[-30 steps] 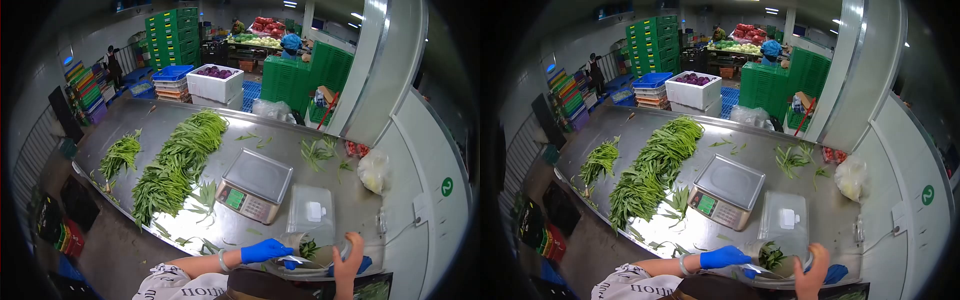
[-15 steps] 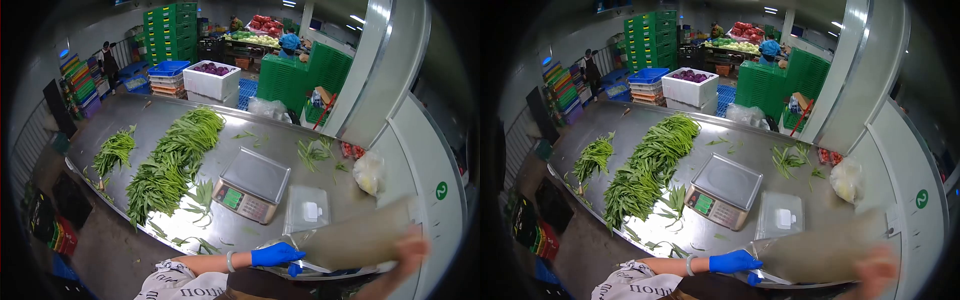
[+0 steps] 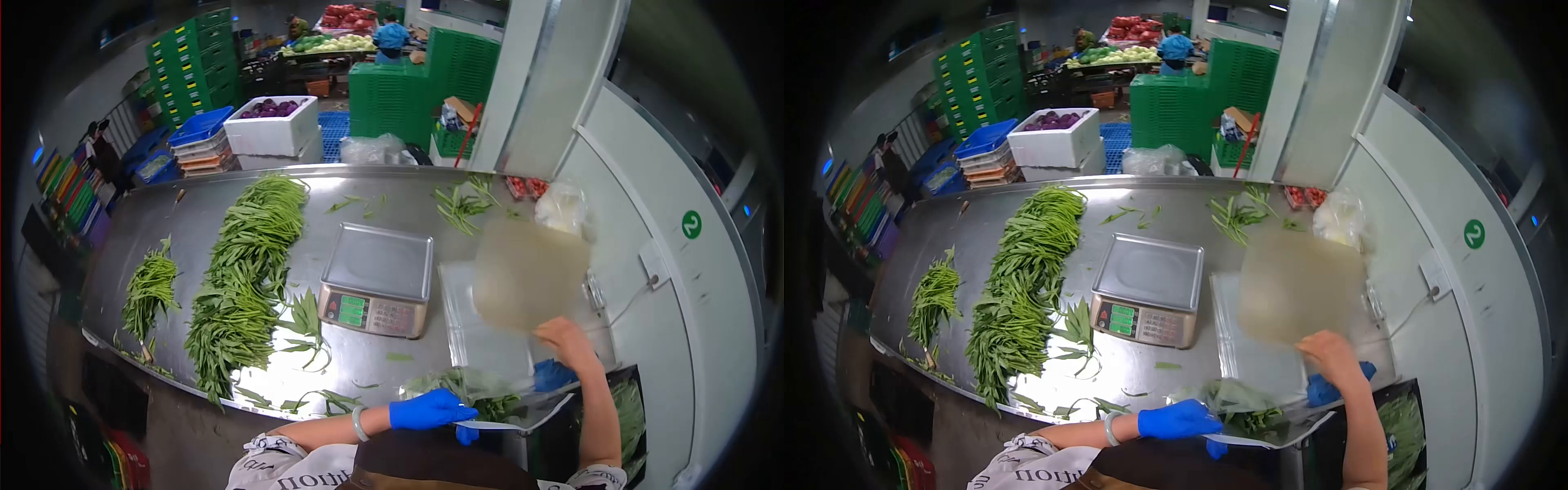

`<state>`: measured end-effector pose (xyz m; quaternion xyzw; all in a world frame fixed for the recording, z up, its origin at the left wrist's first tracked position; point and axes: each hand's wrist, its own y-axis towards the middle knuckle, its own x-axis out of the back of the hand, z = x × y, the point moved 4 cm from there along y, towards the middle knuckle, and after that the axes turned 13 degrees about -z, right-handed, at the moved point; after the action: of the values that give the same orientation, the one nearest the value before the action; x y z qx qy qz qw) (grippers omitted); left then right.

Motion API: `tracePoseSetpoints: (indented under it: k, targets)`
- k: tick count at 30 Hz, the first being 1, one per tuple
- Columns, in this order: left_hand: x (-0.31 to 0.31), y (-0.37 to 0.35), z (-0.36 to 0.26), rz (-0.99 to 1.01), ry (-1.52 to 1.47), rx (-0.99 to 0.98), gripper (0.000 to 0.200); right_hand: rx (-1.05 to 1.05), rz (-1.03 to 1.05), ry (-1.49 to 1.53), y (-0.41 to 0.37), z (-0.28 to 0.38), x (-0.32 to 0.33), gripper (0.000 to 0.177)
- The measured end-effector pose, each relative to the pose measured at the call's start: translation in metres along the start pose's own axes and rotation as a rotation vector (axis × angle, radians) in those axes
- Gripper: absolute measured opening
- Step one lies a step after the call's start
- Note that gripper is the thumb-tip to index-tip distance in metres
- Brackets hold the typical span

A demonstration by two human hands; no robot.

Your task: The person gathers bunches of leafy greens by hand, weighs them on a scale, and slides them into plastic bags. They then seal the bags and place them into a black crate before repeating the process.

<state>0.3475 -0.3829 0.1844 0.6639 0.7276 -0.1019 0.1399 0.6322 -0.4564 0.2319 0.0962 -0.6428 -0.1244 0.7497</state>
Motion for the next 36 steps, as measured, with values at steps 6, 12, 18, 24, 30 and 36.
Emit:
tracePoseSetpoints:
  k: [6, 12, 18, 24, 30, 36]
  targets:
    - [0.006, -0.016, 0.005, -0.113, -0.135, 0.064, 0.045, -0.532, 0.243, 0.825, -0.076, 0.054, -0.017, 0.051]
    - [0.058, 0.0, -0.025, -0.721, 0.369, -0.035, 0.042, -0.562, -0.166, 0.65, -0.044, 0.039, -0.077, 0.022]
    - [0.019, -0.04, -0.07, -0.726, 0.186, -0.338, 0.038, -0.316, -0.656, 0.949, -0.037, 0.061, -0.006, 0.015]
    - [-0.056, -0.138, 0.126, -0.78, 0.061, 0.221, 0.031, -0.121, -0.366, 0.817, -0.18, 0.088, -0.078, 0.015]
    - [-0.077, -0.19, 0.366, -0.906, 0.059, 0.665, 0.039, -0.117, 0.113, 0.352, -0.297, 0.084, -0.203, 0.029]
    - [-0.079, -0.191, 0.343, -0.897, 0.549, 0.646, 0.046, -0.23, -0.396, 0.365, -0.169, 0.112, -0.137, 0.039]
